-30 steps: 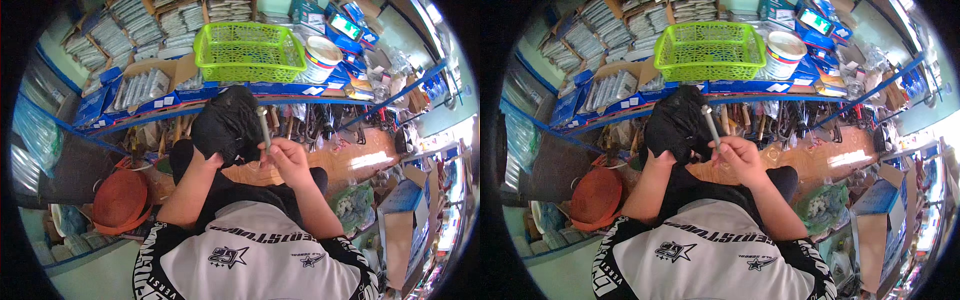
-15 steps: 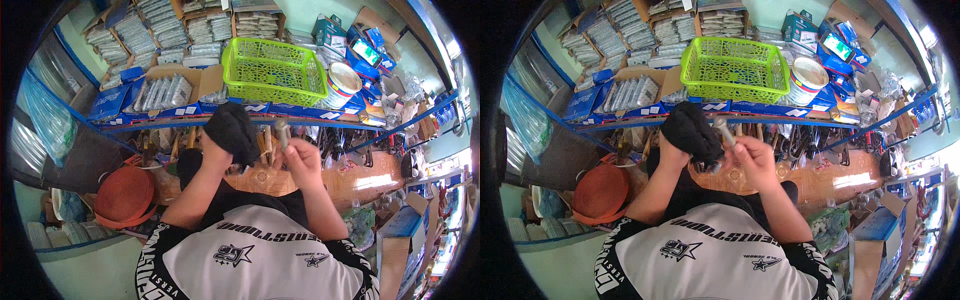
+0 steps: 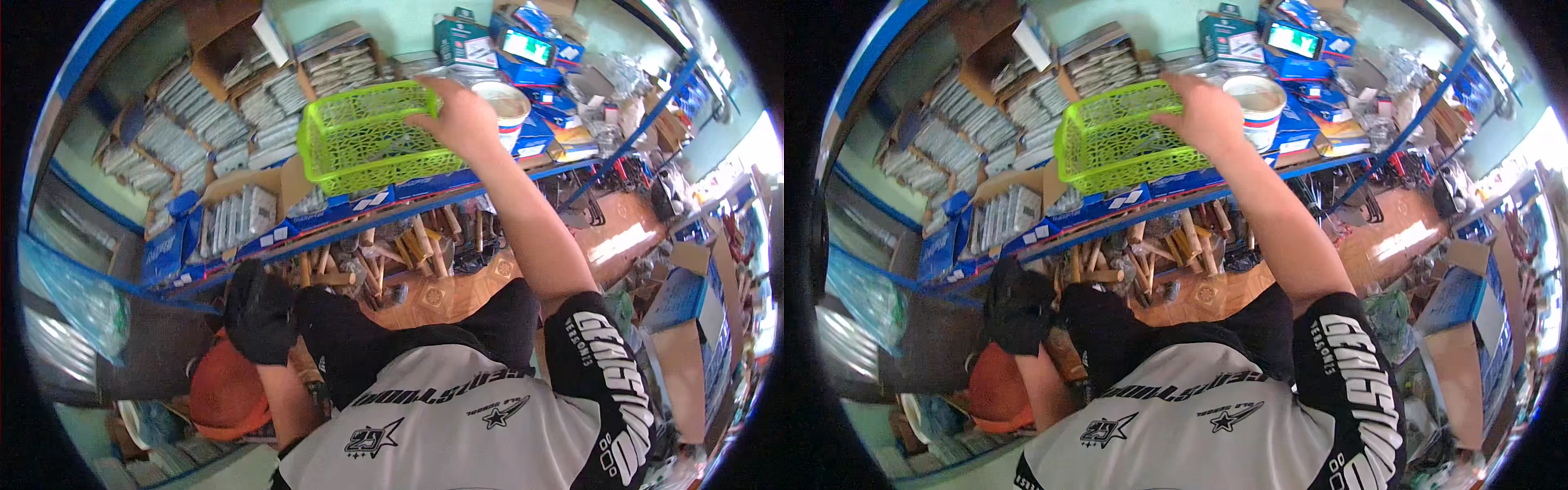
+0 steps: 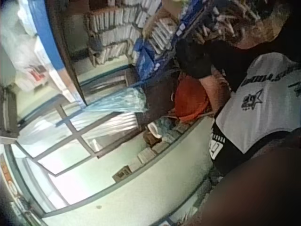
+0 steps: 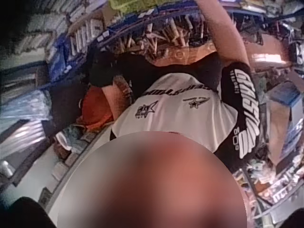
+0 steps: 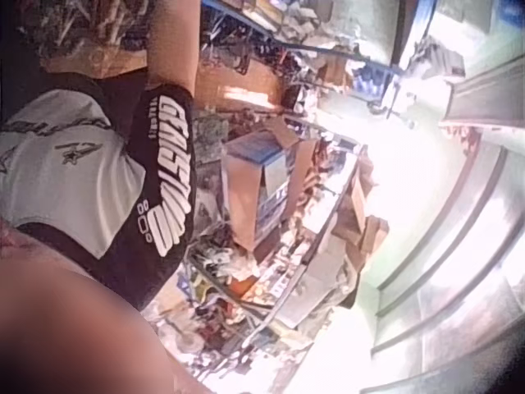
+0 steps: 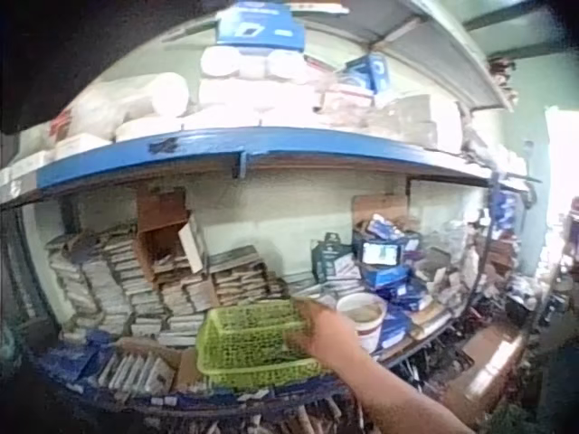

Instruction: Assembling small metal components with a black fabric piece.

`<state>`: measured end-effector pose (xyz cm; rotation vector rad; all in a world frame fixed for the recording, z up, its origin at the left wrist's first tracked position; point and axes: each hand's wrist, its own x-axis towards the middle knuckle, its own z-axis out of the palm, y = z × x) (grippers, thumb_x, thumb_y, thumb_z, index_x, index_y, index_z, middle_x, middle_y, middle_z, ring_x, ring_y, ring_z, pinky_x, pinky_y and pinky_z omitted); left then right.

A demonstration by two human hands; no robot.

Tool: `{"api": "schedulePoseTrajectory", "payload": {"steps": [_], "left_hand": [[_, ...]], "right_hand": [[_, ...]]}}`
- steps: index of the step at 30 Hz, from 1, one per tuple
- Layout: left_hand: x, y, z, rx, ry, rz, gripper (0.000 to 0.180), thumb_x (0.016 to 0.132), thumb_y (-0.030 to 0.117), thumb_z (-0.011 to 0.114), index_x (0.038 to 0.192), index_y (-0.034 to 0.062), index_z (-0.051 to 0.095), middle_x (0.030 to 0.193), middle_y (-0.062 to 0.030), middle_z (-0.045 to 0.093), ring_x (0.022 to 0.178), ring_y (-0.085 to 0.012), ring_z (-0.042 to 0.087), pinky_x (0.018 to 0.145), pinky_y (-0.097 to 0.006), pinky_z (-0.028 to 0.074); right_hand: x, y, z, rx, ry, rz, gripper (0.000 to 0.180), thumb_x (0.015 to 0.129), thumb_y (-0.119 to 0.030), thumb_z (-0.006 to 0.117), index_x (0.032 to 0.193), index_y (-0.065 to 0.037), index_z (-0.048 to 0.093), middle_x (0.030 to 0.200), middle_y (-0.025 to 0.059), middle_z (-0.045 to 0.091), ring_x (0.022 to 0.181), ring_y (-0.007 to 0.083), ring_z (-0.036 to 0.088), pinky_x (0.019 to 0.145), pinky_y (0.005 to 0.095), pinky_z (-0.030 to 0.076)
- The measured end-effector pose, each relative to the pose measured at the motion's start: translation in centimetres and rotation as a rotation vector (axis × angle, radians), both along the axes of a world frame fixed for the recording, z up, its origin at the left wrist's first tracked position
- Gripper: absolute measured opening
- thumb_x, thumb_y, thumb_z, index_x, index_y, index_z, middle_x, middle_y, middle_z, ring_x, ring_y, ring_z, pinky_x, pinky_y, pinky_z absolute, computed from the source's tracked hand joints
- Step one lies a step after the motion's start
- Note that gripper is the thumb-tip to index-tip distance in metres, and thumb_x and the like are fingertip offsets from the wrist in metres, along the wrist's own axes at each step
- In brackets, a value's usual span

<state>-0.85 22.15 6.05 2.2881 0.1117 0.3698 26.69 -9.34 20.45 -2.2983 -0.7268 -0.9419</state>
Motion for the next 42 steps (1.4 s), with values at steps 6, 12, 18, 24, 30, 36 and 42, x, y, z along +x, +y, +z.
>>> {"api": "schedulePoseTrajectory", "payload": {"steps": [6, 12, 18, 24, 30, 36, 42], "left_hand": [[-5.6, 6.0, -1.4, 0.276, 0.274, 0.045, 0.027, 0.081, 0.012, 0.06, 0.105, -0.0001, 0.063, 0.1, -0.0204, 0.065, 0.094, -0.0362, 0.064, 0.08, -0.043, 0.053], [-13.2, 11.3, -4.6, 0.521, 0.595, 0.118, 0.027, 0.079, 0.013, 0.061, 0.102, -0.0009, 0.064, 0.097, -0.023, 0.065, 0.094, -0.0374, 0.064, 0.078, -0.044, 0.053], [-12.8, 10.9, -1.5, 0.718, 0.823, 0.246, 0.025, 0.077, 0.013, 0.061, 0.098, -0.0003, 0.064, 0.096, -0.0242, 0.065, 0.095, -0.0388, 0.064, 0.076, -0.046, 0.052], [-14.9, 9.4, 2.6, 0.796, 0.922, 0.354, 0.029, 0.075, 0.018, 0.064, 0.099, 0.0017, 0.067, 0.103, -0.0224, 0.066, 0.101, -0.0384, 0.063, 0.088, -0.047, 0.051], [-18.0, 10.8, 2.2, 0.544, 0.97, 0.383, 0.046, 0.069, 0.013, 0.078, 0.113, 0.0042, 0.066, 0.107, -0.0194, 0.067, 0.108, -0.0362, 0.062, 0.094, -0.045, 0.049], [-18.9, 9.3, 6.4, 0.052, 1.02, 0.303, 0.052, 0.069, -0.008, 0.075, 0.117, 0.002, 0.057, 0.103, -0.0194, 0.063, 0.088, -0.026, 0.069, 0.064, -0.041, 0.059], [-20.9, 9.2, 8.1, -0.41, 0.62, 0.324, 0.056, 0.069, -0.014, 0.068, 0.121, 0.0027, 0.056, 0.107, -0.0158, 0.057, 0.082, -0.0222, 0.066, 0.059, -0.032, 0.055]], "right_hand": [[10.5, -10.9, 2.8, -0.478, 0.473, -0.125, 0.026, 0.076, -0.023, 0.065, 0.087, 0.0, 0.071, 0.082, 0.0177, 0.071, 0.077, 0.0294, 0.07, 0.07, 0.0429, 0.053], [14.1, -7.7, 0.1, -0.862, 0.824, 0.099, 0.036, 0.073, -0.019, 0.067, 0.104, -0.001, 0.072, 0.104, 0.0182, 0.071, 0.093, 0.0277, 0.068, 0.077, 0.043, 0.051], [15.6, -7.5, 0.0, -1.087, 0.892, 0.007, 0.042, 0.069, -0.012, 0.071, 0.111, -0.004, 0.07, 0.112, 0.0146, 0.069, 0.099, 0.0288, 0.066, 0.08, 0.0436, 0.051], [16.3, -9.0, -0.6, -0.929, 0.984, 0.175, 0.043, 0.072, -0.012, 0.071, 0.114, -0.006, 0.069, 0.113, 0.0109, 0.069, 0.099, 0.025, 0.065, 0.08, 0.0434, 0.051], [13.6, -8.0, 0.7, -0.925, 0.841, 0.101, 0.032, 0.074, -0.016, 0.07, 0.103, -0.003, 0.071, 0.103, 0.0153, 0.071, 0.09, 0.0278, 0.067, 0.076, 0.0432, 0.051], [14.4, -9.3, 0.6, -0.967, 0.733, 0.142, 0.022, 0.068, -0.01, 0.069, 0.089, -0.004, 0.073, 0.088, 0.0159, 0.072, 0.076, 0.0265, 0.067, 0.065, 0.042, 0.05], [14.6, -10.2, 0.4, -0.809, 0.555, 0.116, 0.017, 0.064, -0.004, 0.069, 0.081, -0.005, 0.07, 0.081, 0.0126, 0.07, 0.077, 0.0238, 0.067, 0.066, 0.0365, 0.051]]}}
